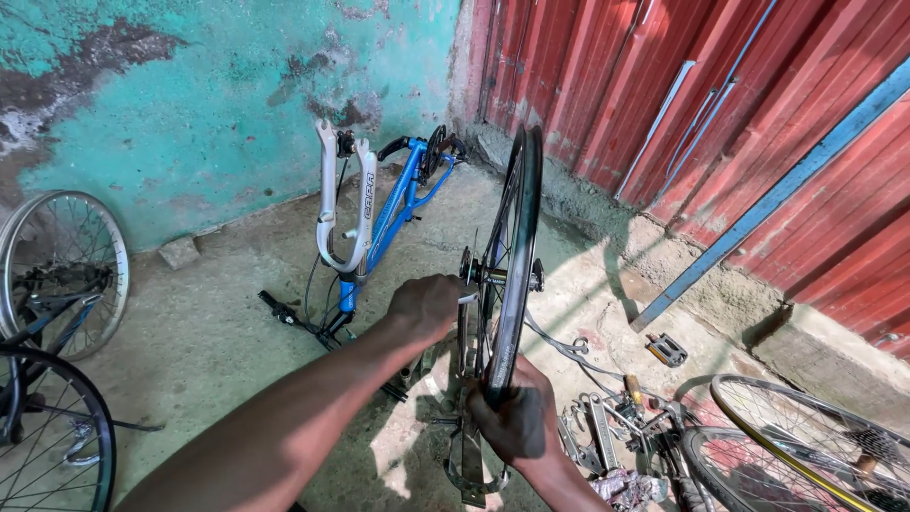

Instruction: Tightening the hub or axle of a bicycle wheel using a wrench

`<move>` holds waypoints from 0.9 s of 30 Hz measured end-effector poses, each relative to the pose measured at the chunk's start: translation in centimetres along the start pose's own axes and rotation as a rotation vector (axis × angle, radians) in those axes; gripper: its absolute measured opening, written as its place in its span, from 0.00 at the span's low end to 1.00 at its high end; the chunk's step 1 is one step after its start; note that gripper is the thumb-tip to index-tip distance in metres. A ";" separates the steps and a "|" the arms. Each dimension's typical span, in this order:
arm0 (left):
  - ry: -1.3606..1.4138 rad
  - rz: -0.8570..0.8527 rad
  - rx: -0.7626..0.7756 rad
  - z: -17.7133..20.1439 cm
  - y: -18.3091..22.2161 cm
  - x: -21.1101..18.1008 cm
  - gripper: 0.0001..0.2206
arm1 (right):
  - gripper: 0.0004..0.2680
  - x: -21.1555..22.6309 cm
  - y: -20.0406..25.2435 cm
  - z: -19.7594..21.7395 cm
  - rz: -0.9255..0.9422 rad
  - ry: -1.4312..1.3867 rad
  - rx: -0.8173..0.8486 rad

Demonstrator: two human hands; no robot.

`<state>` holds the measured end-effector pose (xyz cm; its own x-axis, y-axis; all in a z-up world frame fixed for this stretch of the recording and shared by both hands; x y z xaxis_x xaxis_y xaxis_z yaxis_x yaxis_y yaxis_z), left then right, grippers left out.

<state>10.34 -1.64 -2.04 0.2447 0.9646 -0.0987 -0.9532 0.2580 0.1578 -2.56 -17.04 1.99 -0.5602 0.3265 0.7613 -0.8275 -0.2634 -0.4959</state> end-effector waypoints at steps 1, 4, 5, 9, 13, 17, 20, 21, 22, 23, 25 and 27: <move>-0.059 -0.057 -0.009 -0.3 -0.4 0.2 0.06 | 0.09 0.3 -0.1 0.2 -0.001 0.017 0.000; -0.030 -0.151 -0.090 -0.6 -0.7 1.4 0.05 | 0.07 0.1 -0.1 0.1 0.011 0.037 0.008; 0.062 -0.194 -0.166 -0.5 -0.7 1.7 0.05 | 0.06 -0.3 -0.1 -0.1 0.023 0.049 0.017; 0.071 -0.259 -0.170 0.5 0.1 1.8 0.07 | 0.07 -1.8 0.2 -0.4 0.050 0.010 0.003; 0.095 -0.306 -0.222 -0.8 -0.7 2.5 0.08 | 0.05 -5.1 0.6 -1.5 0.030 -0.105 0.046; 0.230 -0.119 -0.040 1.1 1.6 0.2 0.10 | 0.09 -5.9 1.2 -1.3 -0.105 0.122 0.012; 0.305 0.038 0.090 2.0 4.0 -1.2 0.19 | 0.09 -6.3 1.9 -1.8 -0.064 0.127 0.014; 0.306 0.038 0.085 2.1 4.0 -1.4 0.19 | 0.09 -5.7 1.7 -1.5 -0.059 0.129 0.015; 0.364 0.111 0.084 2.0 4.3 -1.3 0.20 | 0.11 -5.1 1.6 -1.6 -0.048 0.230 0.069; 0.422 0.184 0.083 1.8 4.5 -1.1 0.21 | 0.14 -4.6 1.6 -1.7 -0.036 0.330 0.123; 0.354 0.069 -0.024 0.6 3.8 -0.9 0.15 | 0.13 -4.8 1.6 -1.9 -0.075 0.345 0.214; 0.283 -0.048 -0.125 1.1 3.8 -1.6 0.10 | 0.14 -5.6 1.9 -2.3 -0.120 0.358 0.303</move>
<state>6.55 -2.14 -0.19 0.2474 0.8930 -0.3760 -0.9605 0.2770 0.0259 -1.09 -17.29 -4.18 -0.4833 0.6489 0.5877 -0.8685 -0.4397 -0.2288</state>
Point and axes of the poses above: each hand's wrist, its own y-axis away from the middle knuckle, its own z-axis out of the back of the hand, x = y × z, the point moved 7 cm from there along -y, towards the middle knuckle, and after that the axes turned 9 degrees about -z, right-handed, at the moved point
